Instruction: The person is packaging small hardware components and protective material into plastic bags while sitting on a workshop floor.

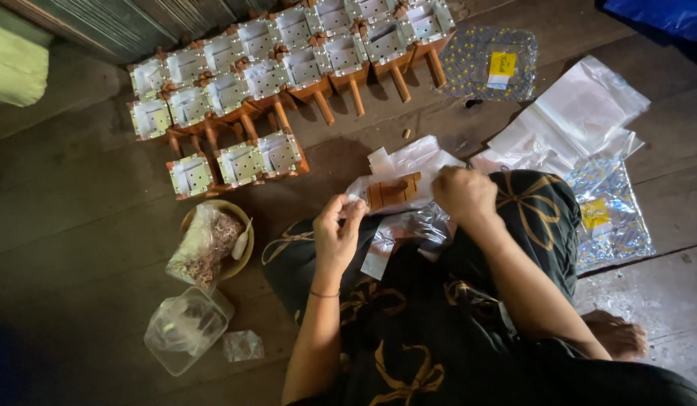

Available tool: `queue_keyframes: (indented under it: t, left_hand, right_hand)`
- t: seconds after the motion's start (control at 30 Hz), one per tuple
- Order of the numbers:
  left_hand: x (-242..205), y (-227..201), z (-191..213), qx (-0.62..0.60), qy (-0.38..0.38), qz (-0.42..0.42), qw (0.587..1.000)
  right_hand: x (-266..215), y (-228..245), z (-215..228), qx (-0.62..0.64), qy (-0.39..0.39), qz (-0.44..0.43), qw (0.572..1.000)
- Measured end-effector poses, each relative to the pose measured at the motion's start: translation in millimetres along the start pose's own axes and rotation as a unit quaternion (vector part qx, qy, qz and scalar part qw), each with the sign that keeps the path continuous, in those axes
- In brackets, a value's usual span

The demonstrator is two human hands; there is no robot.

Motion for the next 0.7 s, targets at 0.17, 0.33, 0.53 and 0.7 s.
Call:
queue_keyframes:
  t: [0.17, 0.33, 0.53, 0.7]
  left_hand:
    - [7, -4, 1, 0.062, -0.05, -0.1, 0.992]
    - [13, -25, -15, 0.041, -0.069, -0.218, 0.973]
    - [39, 21, -56, -0.216, -0.03, 0.043, 0.975]
    - [55, 78, -88, -0.451, -0.092, 0.12, 0.879]
  right_hand:
    - [0, -3, 47, 0.291, -0.128, 0.102, 0.943]
    - [9, 19, 12, 0.684, -0.033, 0.032, 0.728]
    - [54, 28, -80, 0.906, -0.035, -0.072, 0.415]
    - [40, 43, -38, 0.765, -0.058, -0.005, 0.641]
Point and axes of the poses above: each hand's wrist, its own x-axis towards the middle knuckle, its own z-axis out of the back of the hand, y = z × x, the point moved 5 cm from there along x, towards the middle knuckle, and after that the axes turned 4 degrees about z, right-handed, at the moved point
